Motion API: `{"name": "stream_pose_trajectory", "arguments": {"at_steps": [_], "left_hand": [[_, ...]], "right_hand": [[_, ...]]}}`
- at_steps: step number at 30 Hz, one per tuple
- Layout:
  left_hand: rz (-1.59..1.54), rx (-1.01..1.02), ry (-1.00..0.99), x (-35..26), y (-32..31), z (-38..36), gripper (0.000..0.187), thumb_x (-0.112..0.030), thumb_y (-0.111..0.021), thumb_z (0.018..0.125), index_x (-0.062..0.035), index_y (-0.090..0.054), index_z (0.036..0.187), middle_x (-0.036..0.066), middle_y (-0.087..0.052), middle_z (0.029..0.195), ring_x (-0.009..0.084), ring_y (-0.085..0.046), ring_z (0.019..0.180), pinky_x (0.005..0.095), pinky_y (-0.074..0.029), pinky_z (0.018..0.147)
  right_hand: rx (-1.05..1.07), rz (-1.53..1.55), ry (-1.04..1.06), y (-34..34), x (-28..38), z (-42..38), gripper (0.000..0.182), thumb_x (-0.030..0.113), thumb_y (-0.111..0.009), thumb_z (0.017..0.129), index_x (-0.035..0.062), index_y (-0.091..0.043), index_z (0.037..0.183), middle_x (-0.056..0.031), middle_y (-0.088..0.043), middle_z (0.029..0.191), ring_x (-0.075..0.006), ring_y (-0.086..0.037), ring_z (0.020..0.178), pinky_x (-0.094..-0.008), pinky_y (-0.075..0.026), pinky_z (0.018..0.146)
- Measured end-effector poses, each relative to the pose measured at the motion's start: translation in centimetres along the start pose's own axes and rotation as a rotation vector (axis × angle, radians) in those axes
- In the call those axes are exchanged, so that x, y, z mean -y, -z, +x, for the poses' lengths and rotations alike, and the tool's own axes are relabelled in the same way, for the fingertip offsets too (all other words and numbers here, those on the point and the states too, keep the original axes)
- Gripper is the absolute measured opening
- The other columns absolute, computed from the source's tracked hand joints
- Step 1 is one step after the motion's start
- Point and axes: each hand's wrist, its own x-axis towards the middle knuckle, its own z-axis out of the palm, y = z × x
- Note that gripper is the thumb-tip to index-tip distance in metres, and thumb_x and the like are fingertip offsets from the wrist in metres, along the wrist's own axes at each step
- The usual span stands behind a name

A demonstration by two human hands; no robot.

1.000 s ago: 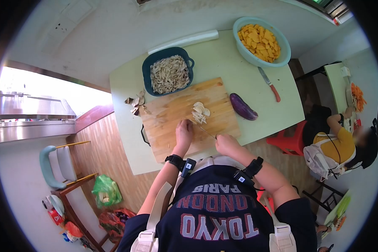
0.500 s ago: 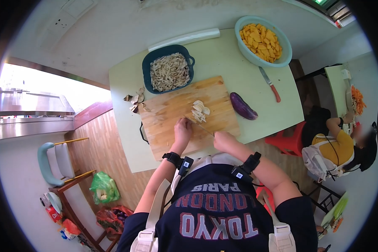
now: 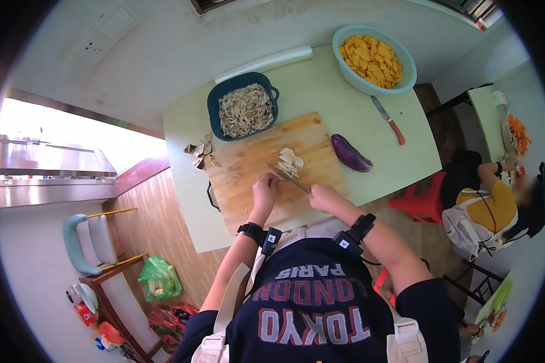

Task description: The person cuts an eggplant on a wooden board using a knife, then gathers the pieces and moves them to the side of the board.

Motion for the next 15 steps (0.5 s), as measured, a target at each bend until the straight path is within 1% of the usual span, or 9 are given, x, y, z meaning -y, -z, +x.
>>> {"name": "stream_pose_trajectory", "arguments": {"at_steps": [2,4,7,9,15], "left_hand": [[-0.041,-0.015,-0.010,0.1,-0.1,-0.2,0.007,-0.004,-0.059,0.074,0.0003,-0.060,0.080,0.018,-0.060,0.076,0.0299,-0.059,0.066,0.0355,-0.048,0.062],[-0.080,-0.027,-0.015,-0.2,-0.1,-0.3,0.007,-0.003,-0.059,0.074,0.0000,-0.060,0.080,0.017,-0.060,0.076,0.0292,-0.059,0.065,0.0350,-0.048,0.062],[-0.046,-0.034,-0.016,-0.9,0.0,-0.3,0.006,-0.002,-0.057,0.075,-0.0001,-0.059,0.080,0.017,-0.059,0.075,0.0305,-0.057,0.065,0.0362,-0.047,0.061],[0.028,-0.047,-0.075,-1.2,0.0,-0.3,0.006,-0.002,-0.056,0.076,0.0001,-0.058,0.081,0.017,-0.057,0.075,0.0322,-0.056,0.066,0.0379,-0.045,0.060],[0.049,-0.032,-0.061,-0.8,-0.2,-0.2,0.005,-0.002,-0.056,0.075,0.0004,-0.058,0.080,0.018,-0.056,0.075,0.0340,-0.055,0.067,0.0391,-0.045,0.060]], "right_hand": [[0.023,-0.005,-0.019,0.9,0.4,-1.4,0.024,0.016,-0.048,0.078,-0.0052,-0.060,0.081,-0.0263,-0.059,0.077,-0.0415,-0.058,0.074,-0.0473,-0.047,0.069],[-0.047,0.015,-0.034,1.3,1.0,-2.4,0.023,0.013,-0.047,0.076,-0.0051,-0.062,0.078,-0.0268,-0.060,0.078,-0.0412,-0.060,0.075,-0.0461,-0.048,0.070],[-0.016,0.015,-0.021,1.2,1.4,-2.5,0.023,0.013,-0.047,0.077,-0.0056,-0.062,0.079,-0.0270,-0.060,0.078,-0.0412,-0.060,0.075,-0.0461,-0.048,0.070],[-0.001,0.010,-0.033,1.0,1.5,-2.4,0.023,0.012,-0.047,0.077,-0.0058,-0.061,0.079,-0.0271,-0.060,0.078,-0.0411,-0.060,0.076,-0.0460,-0.048,0.070],[0.055,-0.016,-0.048,0.8,1.5,-1.8,0.023,0.011,-0.048,0.076,-0.0062,-0.061,0.082,-0.0274,-0.060,0.080,-0.0406,-0.060,0.078,-0.0458,-0.048,0.071]]}}
